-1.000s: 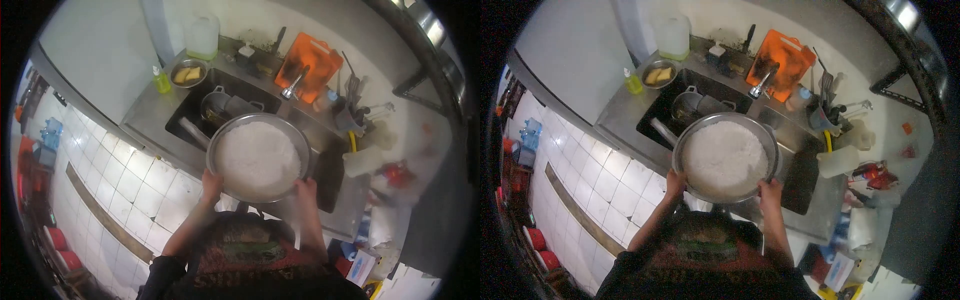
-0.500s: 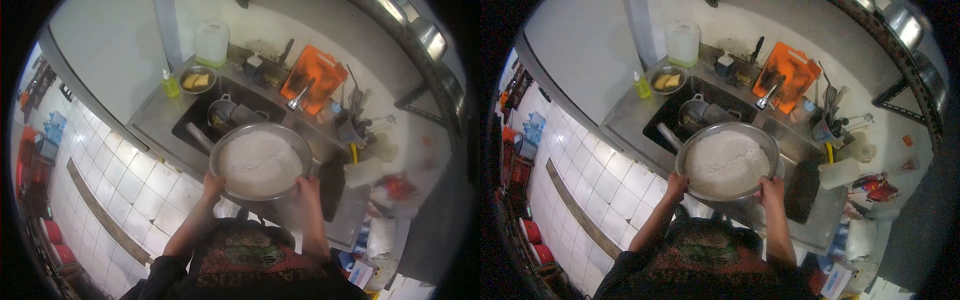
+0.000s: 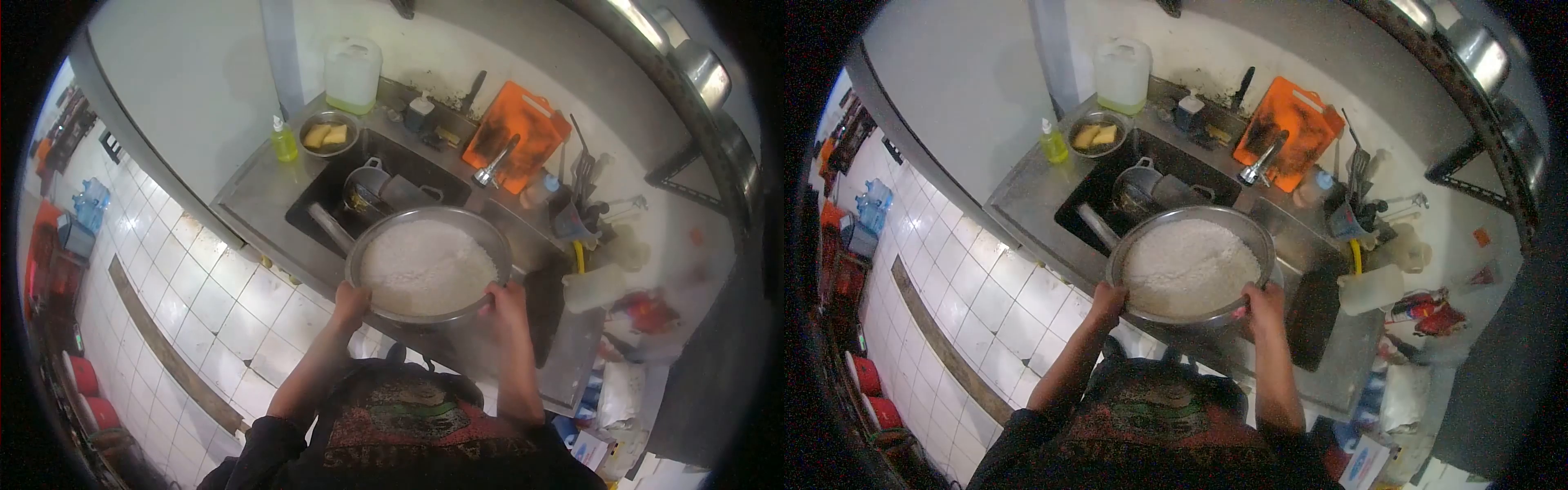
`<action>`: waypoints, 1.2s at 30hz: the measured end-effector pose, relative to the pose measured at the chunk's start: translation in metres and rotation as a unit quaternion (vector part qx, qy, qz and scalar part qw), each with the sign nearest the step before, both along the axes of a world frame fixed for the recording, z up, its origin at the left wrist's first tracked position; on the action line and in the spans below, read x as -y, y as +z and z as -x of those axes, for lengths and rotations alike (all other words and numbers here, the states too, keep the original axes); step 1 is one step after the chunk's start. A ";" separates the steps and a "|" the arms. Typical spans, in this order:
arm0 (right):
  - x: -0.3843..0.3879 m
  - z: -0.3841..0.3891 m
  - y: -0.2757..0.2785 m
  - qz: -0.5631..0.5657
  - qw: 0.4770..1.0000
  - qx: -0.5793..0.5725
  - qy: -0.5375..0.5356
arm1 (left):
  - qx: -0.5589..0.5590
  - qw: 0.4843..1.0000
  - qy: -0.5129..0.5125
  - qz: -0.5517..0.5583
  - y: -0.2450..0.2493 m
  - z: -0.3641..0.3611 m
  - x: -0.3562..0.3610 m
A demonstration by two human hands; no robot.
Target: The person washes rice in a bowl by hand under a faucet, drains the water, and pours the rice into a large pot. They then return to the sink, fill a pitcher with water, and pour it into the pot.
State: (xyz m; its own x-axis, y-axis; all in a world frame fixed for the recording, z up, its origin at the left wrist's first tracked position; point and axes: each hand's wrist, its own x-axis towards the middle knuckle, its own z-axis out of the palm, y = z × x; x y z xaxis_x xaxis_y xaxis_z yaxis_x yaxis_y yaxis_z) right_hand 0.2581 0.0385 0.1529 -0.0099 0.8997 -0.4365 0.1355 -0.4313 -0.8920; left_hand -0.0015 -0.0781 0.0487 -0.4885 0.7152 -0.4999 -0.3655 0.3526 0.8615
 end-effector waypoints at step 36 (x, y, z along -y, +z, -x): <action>-0.021 0.008 0.000 -0.002 1.000 -0.004 0.007 | -0.004 1.000 0.006 0.027 -0.011 0.006 -0.010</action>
